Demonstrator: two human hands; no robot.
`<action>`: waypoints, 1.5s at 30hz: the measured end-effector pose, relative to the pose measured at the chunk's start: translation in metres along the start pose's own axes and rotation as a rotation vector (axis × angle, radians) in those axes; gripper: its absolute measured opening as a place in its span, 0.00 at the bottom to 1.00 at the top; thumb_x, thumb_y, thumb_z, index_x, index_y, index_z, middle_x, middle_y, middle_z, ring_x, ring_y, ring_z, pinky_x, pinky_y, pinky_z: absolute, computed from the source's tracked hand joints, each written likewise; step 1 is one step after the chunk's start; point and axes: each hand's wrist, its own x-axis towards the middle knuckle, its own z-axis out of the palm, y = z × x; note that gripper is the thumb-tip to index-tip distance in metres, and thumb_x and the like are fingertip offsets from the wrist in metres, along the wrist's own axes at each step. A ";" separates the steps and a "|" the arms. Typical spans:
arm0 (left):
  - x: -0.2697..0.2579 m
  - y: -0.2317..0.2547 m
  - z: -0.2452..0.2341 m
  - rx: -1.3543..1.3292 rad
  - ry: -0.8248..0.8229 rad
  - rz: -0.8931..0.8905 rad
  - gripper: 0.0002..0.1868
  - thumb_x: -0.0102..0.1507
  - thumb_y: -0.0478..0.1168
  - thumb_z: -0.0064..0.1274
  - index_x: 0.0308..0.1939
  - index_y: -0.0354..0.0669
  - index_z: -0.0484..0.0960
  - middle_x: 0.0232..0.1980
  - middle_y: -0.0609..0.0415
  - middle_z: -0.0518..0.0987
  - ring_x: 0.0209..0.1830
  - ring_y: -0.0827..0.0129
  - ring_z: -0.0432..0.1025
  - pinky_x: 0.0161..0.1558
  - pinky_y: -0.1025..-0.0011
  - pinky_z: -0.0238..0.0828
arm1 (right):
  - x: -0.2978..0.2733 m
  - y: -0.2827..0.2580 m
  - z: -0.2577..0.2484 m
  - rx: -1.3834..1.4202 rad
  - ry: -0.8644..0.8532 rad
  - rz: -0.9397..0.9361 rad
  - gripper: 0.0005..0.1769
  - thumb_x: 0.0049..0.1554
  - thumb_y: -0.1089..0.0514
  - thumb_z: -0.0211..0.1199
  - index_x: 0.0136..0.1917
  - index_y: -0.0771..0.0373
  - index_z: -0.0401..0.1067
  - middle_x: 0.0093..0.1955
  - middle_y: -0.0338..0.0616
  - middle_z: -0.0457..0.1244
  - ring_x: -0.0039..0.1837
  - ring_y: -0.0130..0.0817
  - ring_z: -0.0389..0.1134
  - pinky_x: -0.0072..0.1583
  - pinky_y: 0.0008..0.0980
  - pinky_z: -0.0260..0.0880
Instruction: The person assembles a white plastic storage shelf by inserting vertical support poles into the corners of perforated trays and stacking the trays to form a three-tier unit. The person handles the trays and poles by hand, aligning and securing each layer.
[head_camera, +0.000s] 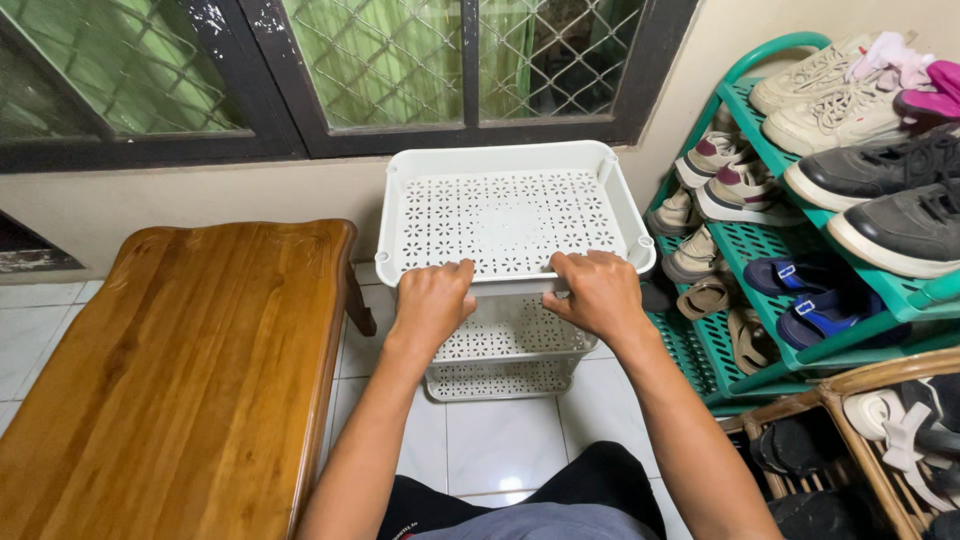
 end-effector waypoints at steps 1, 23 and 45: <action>0.001 0.000 -0.001 0.001 -0.002 -0.004 0.18 0.46 0.40 0.69 0.35 0.37 0.81 0.27 0.48 0.82 0.26 0.57 0.79 0.29 0.61 0.75 | 0.002 0.000 0.000 0.004 0.010 0.001 0.21 0.41 0.45 0.76 0.41 0.57 0.73 0.32 0.44 0.67 0.38 0.44 0.69 0.41 0.45 0.69; 0.000 -0.004 0.008 0.004 0.029 -0.052 0.15 0.45 0.38 0.67 0.32 0.39 0.80 0.26 0.48 0.81 0.25 0.57 0.78 0.28 0.59 0.73 | 0.010 -0.006 0.002 0.023 0.009 0.034 0.20 0.41 0.45 0.74 0.40 0.58 0.73 0.35 0.44 0.69 0.38 0.49 0.71 0.41 0.47 0.70; 0.001 -0.006 0.010 -0.034 -0.002 -0.077 0.16 0.45 0.37 0.68 0.33 0.36 0.80 0.27 0.46 0.81 0.27 0.55 0.79 0.29 0.56 0.73 | 0.010 -0.008 0.008 -0.004 0.025 0.082 0.20 0.39 0.46 0.74 0.40 0.57 0.74 0.34 0.44 0.69 0.37 0.48 0.71 0.40 0.46 0.70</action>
